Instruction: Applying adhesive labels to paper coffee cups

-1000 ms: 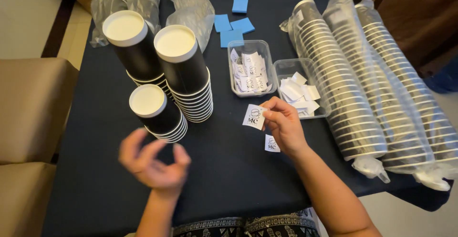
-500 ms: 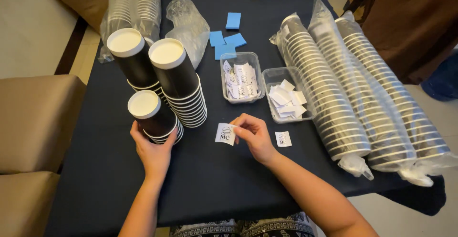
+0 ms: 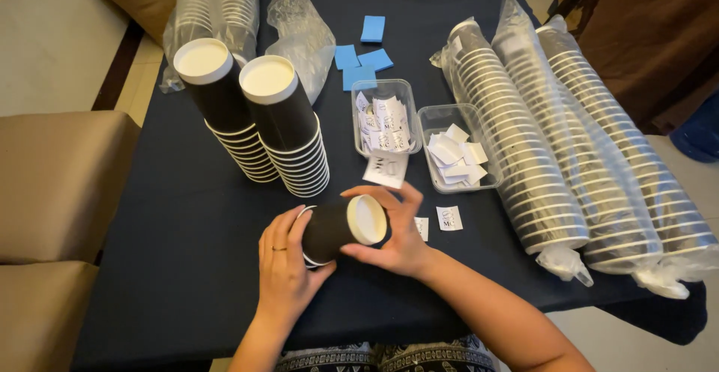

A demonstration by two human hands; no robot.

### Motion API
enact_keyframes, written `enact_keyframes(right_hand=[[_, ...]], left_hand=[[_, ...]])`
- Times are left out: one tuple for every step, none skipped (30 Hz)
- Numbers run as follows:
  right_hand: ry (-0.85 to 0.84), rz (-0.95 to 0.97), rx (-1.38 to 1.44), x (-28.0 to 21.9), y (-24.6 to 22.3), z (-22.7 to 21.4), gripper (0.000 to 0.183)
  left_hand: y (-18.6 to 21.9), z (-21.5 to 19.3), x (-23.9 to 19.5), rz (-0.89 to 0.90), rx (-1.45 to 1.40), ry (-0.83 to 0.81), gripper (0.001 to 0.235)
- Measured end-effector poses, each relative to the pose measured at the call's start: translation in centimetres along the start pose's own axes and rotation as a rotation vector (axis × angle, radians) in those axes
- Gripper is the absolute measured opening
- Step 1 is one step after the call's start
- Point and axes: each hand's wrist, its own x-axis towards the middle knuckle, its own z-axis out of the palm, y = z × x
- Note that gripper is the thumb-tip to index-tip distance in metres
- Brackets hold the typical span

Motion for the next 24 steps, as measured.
enact_keyframes(right_hand=[[0.042,-0.007,-0.001,0.2,-0.4,-0.2,0.08],[0.085,-0.013,-0.002,0.5,-0.8,-0.4,0.069],[0.088,-0.012,-0.003,0.8,-0.9,-0.7,0.069],[0.128,-0.034,0.091,1.2,-0.9,-0.9,0.076],[0.168,-0.054,0.185,1.4,-0.9,-1.2,0.086],[0.17,-0.051,0.184,1.5,-0.8,-1.5,0.086],[0.243,-0.081,0.266,1.7,-0.6,-1.7,0.084],[0.317,-0.111,0.348,1.9,-0.5,-2.0,0.081],[0.318,-0.11,0.347,1.9,-0.4,-2.2,0.081],[0.377,-0.093,0.301,2.0,-0.4,-2.5,0.08],[0.439,-0.075,0.254,2.0,-0.3,-2.7,0.078],[0.443,-0.073,0.252,2.1,-0.4,-2.6,0.078],[0.456,-0.085,0.256,2.1,-0.4,-2.5,0.079],[0.47,-0.097,0.259,2.1,-0.4,-2.4,0.081],[0.473,-0.097,0.258,2.2,-0.4,-2.2,0.081],[0.478,-0.134,0.206,2.2,-0.5,-2.0,0.082],[0.481,-0.172,0.154,2.3,-0.5,-1.9,0.084],[0.484,-0.173,0.153,2.4,-0.7,-1.9,0.084],[0.488,-0.237,0.054,2.5,-0.9,-1.9,0.083],[0.492,-0.301,-0.046,2.7,-1.0,-1.9,0.083],[0.497,-0.305,-0.051,2.7,-0.9,-1.9,0.083],[0.534,-0.341,-0.092,2.7,-0.9,-1.8,0.086],[0.57,-0.374,-0.133,2.6,-0.8,-1.7,0.089],[0.574,-0.375,-0.137,2.9,-0.5,-1.7,0.089]], left_hand=[[0.0,-0.1,0.2,0.016,0.007,-0.005,0.087],[-0.1,-0.2,0.4,0.031,0.013,-0.011,0.083],[-0.9,-0.1,0.1,0.033,0.011,-0.013,0.083],[-1.7,0.0,-0.3,0.008,-0.019,-0.008,0.09],[-2.4,0.1,-0.6,-0.02,-0.05,-0.004,0.096],[-2.6,-0.3,-0.6,-0.02,-0.053,-0.007,0.096],[-2.9,-0.6,-0.6,-0.083,-0.065,0.073,0.09],[-3.1,-1.0,-0.5,-0.147,-0.078,0.153,0.084],[-4.4,-0.8,-1.6,-0.147,-0.08,0.152,0.084],[-5.6,-0.6,-2.6,-0.362,-0.058,0.187,0.092],[-6.9,-0.4,-3.6,-0.576,-0.037,0.217,0.101],[-7.6,-0.9,-3.4,-0.574,-0.04,0.213,0.101],[-8.3,-1.4,-3.2,-0.748,-0.059,0.209,0.107],[-9.1,-2.0,-3.0,-0.921,-0.079,0.203,0.112],[-9.0,-2.5,-2.2,-0.919,-0.079,0.2,0.112],[-8.9,-3.1,-1.5,-0.912,-0.14,0.191,0.107],[-8.8,-3.7,-0.8,-0.905,-0.201,0.183,0.103],[-8.6,-3.4,-1.1,-0.902,-0.201,0.182,0.103],[-8.5,-3.1,-1.4,-0.805,-0.086,0.266,0.113],[-8.3,-2.7,-1.6,-0.704,0.027,0.348,0.123],[-7.0,-2.8,-1.6,-0.698,0.023,0.348,0.123],[-5.7,-2.9,-1.5,-0.453,0.049,0.486,0.107],[-4.4,-3.1,-1.6,-0.208,0.074,0.617,0.091],[-2.6,-2.8,-0.6,-0.204,0.069,0.616,0.091]])
